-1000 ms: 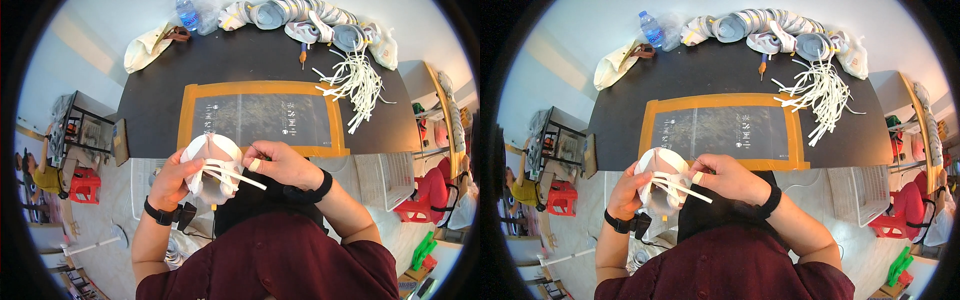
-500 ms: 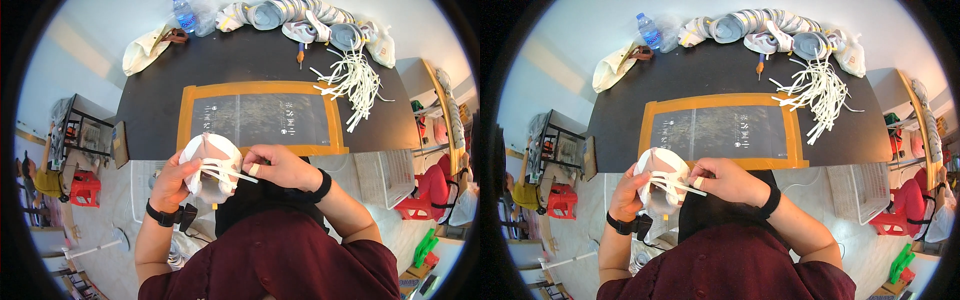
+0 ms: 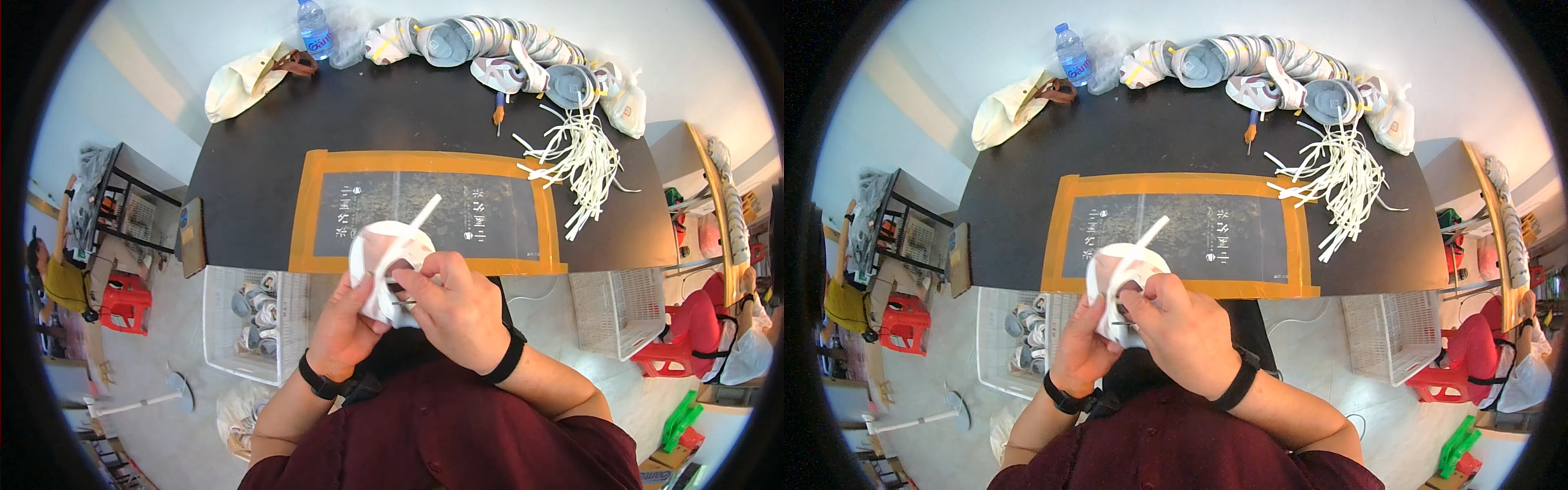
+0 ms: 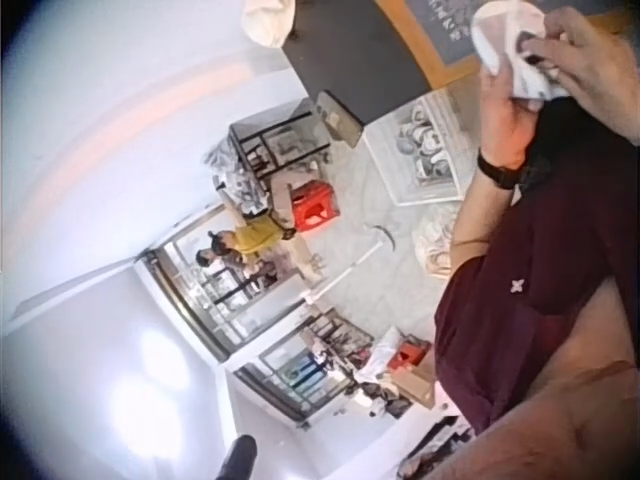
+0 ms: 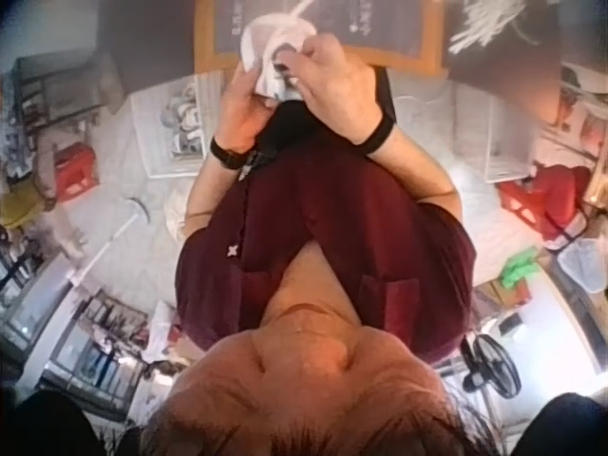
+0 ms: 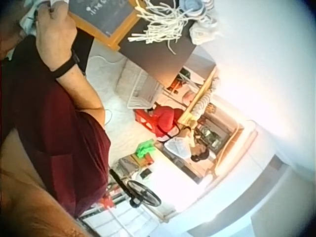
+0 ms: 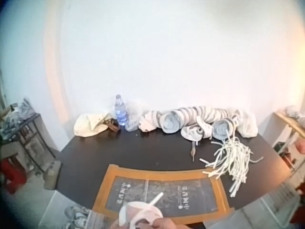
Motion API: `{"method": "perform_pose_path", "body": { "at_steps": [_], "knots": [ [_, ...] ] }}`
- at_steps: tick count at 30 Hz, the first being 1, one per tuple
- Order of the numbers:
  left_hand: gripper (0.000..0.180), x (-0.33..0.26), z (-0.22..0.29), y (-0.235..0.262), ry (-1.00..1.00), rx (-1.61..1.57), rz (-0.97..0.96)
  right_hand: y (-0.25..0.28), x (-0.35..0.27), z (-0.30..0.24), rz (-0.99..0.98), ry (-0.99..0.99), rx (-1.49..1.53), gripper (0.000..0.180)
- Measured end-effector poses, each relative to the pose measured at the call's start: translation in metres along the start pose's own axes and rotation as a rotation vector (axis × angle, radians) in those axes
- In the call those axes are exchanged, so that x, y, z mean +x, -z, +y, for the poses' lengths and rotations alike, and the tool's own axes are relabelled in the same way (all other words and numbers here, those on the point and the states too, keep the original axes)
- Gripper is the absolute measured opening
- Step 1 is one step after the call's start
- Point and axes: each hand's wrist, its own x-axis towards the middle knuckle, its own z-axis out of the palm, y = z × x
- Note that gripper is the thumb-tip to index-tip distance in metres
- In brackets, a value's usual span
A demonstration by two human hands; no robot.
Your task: Threading laces through the eyelets of a shoe in a workshop setting.
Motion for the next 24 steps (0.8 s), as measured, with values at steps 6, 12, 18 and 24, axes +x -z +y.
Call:
{"method": "perform_pose_path", "body": {
  "at_steps": [6, 12, 18, 24],
  "knots": [
    [0.029, 0.004, -0.013, -0.002, 0.056, -0.004, -0.042, -0.006, -0.002, 0.001, 0.001, -0.038, -0.022, 0.027],
    [0.026, 0.006, -0.023, 0.008, 0.145, -0.087, -0.055, -0.015, -0.008, 0.016, -0.042, -0.002, 0.038, 0.023],
    [0.022, 0.003, -0.017, 0.016, 0.192, -0.048, -0.08, -0.008, -0.002, 0.018, -0.18, 0.083, 0.096, 0.026],
    [0.018, 0.006, -0.014, 0.018, 0.172, -0.077, -0.085, -0.01, 0.004, 0.024, -0.271, 0.148, 0.106, 0.033]
  ]
}}
